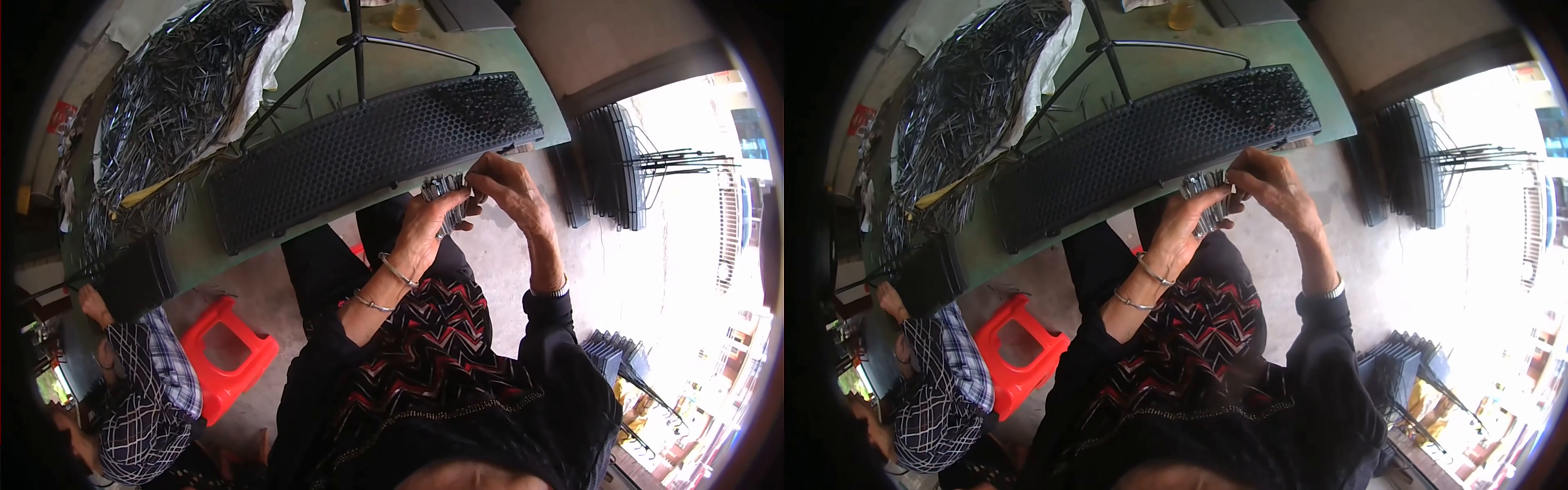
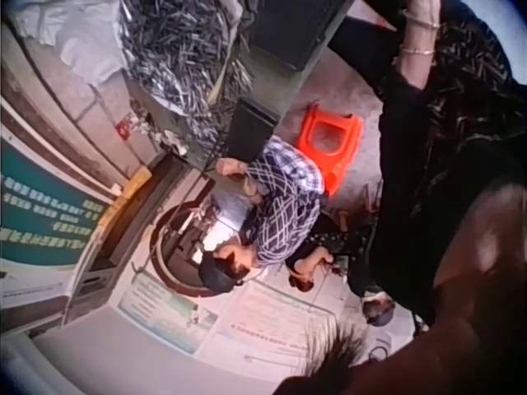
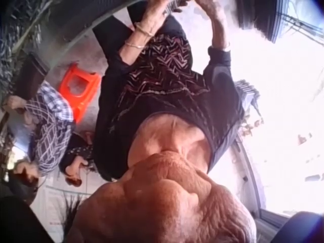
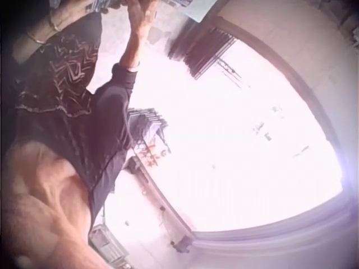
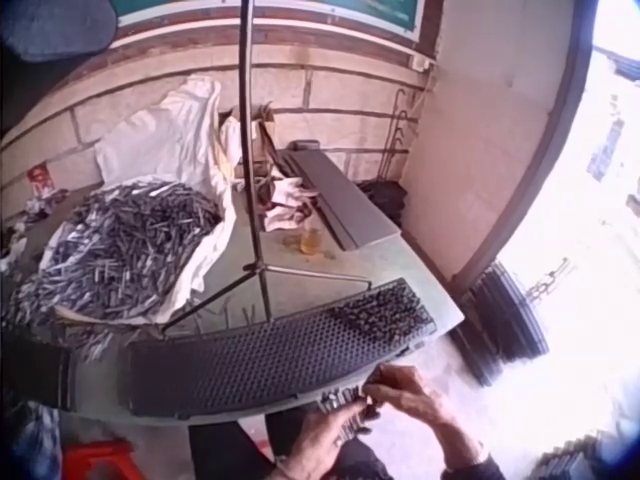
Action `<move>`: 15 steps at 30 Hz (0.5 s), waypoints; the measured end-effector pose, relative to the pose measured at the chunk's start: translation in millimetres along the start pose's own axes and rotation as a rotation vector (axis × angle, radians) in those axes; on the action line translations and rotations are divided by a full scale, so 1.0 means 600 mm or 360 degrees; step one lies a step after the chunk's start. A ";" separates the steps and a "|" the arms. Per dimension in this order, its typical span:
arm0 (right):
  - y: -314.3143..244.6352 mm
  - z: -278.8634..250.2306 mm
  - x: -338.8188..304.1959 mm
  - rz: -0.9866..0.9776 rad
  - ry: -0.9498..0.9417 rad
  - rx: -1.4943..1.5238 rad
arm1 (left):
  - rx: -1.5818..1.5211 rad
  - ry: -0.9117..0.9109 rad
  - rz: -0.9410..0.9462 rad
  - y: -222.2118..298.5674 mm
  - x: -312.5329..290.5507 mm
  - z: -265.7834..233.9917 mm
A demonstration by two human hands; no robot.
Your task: Manually inserting small metal pins into a perforated metal grate using pliers.
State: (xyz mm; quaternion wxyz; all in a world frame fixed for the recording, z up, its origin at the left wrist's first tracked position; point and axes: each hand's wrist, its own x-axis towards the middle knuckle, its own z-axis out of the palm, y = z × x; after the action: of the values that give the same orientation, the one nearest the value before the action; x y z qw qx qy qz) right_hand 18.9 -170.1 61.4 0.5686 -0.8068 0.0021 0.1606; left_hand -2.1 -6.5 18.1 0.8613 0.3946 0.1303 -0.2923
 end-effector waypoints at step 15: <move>0.046 -0.027 0.055 -0.0479 0.1263 -0.0225 | -0.0429 -0.0023 -0.0110 -0.012 0.014 -0.007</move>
State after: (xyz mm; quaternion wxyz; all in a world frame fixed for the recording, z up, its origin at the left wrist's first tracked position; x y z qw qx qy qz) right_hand 49.3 -188.9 32.6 0.4840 -0.8344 0.0920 -0.2471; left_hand 0.3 -10.6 7.3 0.8969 0.2684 0.1757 -0.3044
